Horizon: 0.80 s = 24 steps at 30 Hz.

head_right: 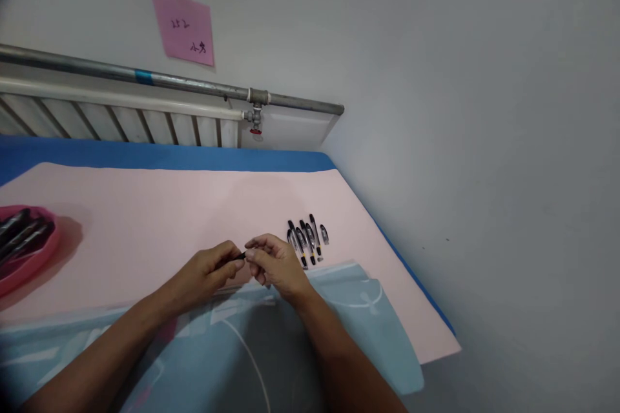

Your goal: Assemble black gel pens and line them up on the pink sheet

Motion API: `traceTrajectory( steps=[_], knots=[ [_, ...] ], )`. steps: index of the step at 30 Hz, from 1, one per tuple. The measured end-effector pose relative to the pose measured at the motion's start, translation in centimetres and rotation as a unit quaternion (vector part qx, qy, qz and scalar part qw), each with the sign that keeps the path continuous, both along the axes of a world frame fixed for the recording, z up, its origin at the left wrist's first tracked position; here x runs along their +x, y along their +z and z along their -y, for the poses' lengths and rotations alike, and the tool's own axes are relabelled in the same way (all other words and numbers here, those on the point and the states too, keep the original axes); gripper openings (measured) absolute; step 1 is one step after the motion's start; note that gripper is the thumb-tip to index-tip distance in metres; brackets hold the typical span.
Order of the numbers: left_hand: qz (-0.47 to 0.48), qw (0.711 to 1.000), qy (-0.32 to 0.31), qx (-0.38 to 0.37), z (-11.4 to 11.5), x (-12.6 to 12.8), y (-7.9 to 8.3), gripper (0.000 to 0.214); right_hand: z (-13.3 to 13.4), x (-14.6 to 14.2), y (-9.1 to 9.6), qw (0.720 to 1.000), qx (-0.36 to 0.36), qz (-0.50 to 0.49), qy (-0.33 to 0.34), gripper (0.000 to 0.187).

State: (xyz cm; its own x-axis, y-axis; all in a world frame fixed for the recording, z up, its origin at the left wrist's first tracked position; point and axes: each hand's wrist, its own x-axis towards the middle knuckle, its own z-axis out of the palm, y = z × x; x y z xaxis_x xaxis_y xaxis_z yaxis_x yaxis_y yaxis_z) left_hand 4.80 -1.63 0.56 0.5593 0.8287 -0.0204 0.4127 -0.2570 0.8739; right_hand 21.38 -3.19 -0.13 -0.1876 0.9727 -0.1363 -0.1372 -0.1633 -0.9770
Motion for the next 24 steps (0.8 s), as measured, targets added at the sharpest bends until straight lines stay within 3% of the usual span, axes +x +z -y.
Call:
traceTrajectory(
  steps=[3, 12, 21, 24],
  knots=[
    [0.002, 1.0, -0.016, -0.006, 0.0, -0.05, 0.39, 0.017, 0.03, 0.11, -0.12, 1.0, 0.0, 0.002, 0.026, 0.02],
    [0.047, 0.997, -0.039, -0.038, 0.19, -0.2, 0.89, 0.025, 0.06, -0.06, 0.0, 0.999, 0.005, -0.045, 0.005, 0.017],
    [-0.039, 0.998, -0.006, 0.055, 0.32, 0.34, 0.3, 0.024, 0.2, -0.74, -0.84, 1.0, -0.005, -0.002, -0.014, 0.02],
    [-0.046, 0.998, 0.002, 0.049, 0.37, 0.51, 0.31, 0.024, -0.21, -0.44, -0.85, 1.0, -0.008, 0.011, -0.023, 0.023]
  ],
)
